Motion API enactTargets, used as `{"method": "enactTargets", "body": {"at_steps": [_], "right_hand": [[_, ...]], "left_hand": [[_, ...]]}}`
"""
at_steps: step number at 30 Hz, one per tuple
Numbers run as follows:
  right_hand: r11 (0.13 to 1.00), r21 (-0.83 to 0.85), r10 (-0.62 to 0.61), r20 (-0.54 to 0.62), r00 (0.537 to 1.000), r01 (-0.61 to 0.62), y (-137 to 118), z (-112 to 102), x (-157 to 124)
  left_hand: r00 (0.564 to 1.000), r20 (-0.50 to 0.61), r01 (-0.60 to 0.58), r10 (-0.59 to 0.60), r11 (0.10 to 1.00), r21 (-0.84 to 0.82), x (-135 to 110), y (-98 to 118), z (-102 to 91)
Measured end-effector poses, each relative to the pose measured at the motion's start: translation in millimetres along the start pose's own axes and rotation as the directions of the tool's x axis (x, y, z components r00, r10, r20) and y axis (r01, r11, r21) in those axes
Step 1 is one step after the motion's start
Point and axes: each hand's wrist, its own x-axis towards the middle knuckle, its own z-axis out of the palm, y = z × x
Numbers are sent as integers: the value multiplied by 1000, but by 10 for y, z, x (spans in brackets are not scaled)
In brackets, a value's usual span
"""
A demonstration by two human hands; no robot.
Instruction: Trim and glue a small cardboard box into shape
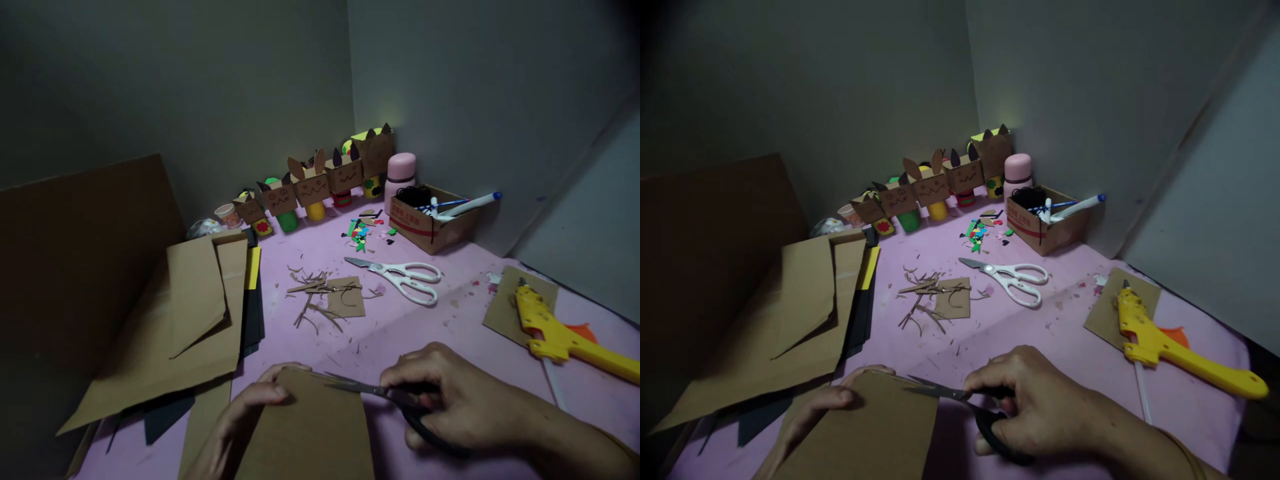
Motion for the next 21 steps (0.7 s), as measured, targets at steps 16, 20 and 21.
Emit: {"method": "enactTargets", "body": {"at_steps": [16,20,21], "right_hand": [[998,-51,-28,-2,1000,28,37,9,-6],[994,-99,-57,-13,998,55,26,6,7],[993,-101,-65,-16,998,63,23,3,6]], "left_hand": [[1000,16,-22,23,998,-59,19,-11,12],[1000,-7,6,-7,996,-94,36,-13,123],[1000,-18,-7,5,994,-106,38,-19,144]]}}
